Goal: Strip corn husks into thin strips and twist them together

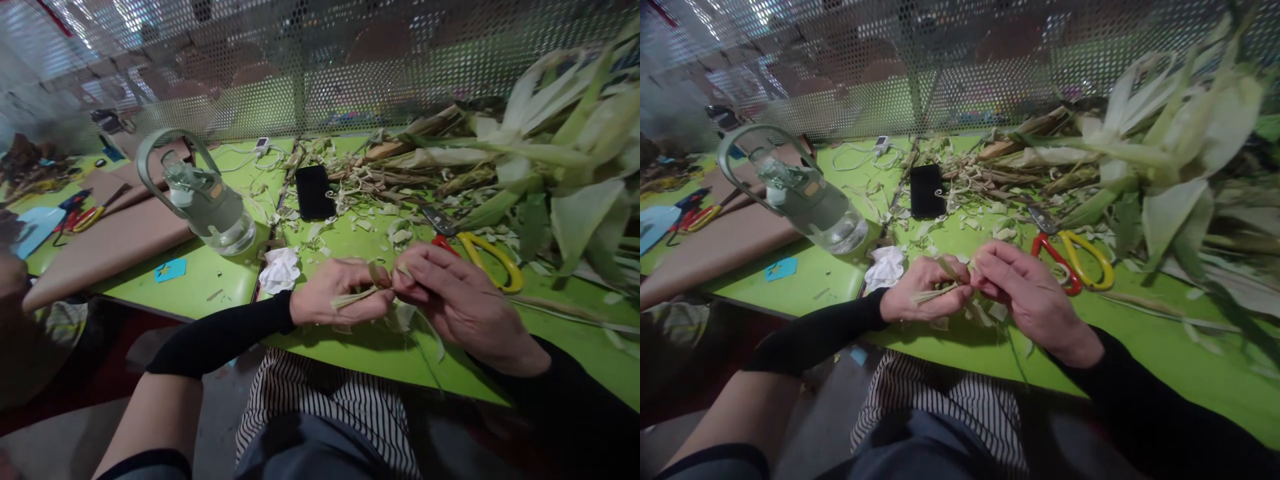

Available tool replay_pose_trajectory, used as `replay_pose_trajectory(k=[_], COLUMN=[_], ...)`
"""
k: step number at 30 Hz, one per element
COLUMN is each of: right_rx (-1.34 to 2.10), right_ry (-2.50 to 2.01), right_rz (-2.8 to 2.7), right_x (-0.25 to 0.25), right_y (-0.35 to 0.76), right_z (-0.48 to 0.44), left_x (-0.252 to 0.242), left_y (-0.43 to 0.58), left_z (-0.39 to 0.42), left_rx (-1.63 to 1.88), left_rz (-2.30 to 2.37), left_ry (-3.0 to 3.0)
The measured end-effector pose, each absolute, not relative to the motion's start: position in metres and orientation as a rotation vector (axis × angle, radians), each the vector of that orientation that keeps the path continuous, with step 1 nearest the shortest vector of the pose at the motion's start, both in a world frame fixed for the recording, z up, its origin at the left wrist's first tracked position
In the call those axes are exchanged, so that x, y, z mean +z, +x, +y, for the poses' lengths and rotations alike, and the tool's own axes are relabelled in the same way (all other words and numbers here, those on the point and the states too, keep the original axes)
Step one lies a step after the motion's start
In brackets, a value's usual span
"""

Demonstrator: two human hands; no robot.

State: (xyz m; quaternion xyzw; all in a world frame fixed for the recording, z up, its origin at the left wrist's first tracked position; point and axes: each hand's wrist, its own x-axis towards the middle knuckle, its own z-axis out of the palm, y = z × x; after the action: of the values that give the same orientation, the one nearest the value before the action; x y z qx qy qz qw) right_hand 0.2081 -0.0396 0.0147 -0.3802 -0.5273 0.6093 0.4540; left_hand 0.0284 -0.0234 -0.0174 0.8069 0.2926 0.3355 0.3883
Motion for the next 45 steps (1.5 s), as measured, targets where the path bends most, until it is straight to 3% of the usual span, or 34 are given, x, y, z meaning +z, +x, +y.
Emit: replay_pose_trajectory(k=[14,18,23,26,34,45], right_rx=[1.447,0.977,0.17,-0.044,0.191,0.376], right_ry=[-0.941,-0.986,-0.83,-0.708,-0.958,-1.073], right_rz=[-1.247,-1.242,-1.814,-2.045,-2.03,-2.118], right_x=[0.02,0.012,0.006,0.004,-0.001,-0.003], right_y=[0.212,0.215,0.22,0.219,0.208,0.211], right_z=[-0.027,-0.02,-0.026,-0.03,-0.028,-0.031], left_x=[-0.017,-0.018,-0.022,-0.028,-0.034,-0.011], left_y=[0.022,0.022,0.022,0.023,0.021,0.016], left_z=[-0.013,-0.013,-0.013,-0.009,-0.006,-0.005], left_rx=[0.672,0.815,0.962,1.052,1.105,0.866], left_rz=[0.533,0.608,0.702,0.772,0.907,0.994], left_ry=[1.959,1.979,2.115,2.215,2.237,2.195])
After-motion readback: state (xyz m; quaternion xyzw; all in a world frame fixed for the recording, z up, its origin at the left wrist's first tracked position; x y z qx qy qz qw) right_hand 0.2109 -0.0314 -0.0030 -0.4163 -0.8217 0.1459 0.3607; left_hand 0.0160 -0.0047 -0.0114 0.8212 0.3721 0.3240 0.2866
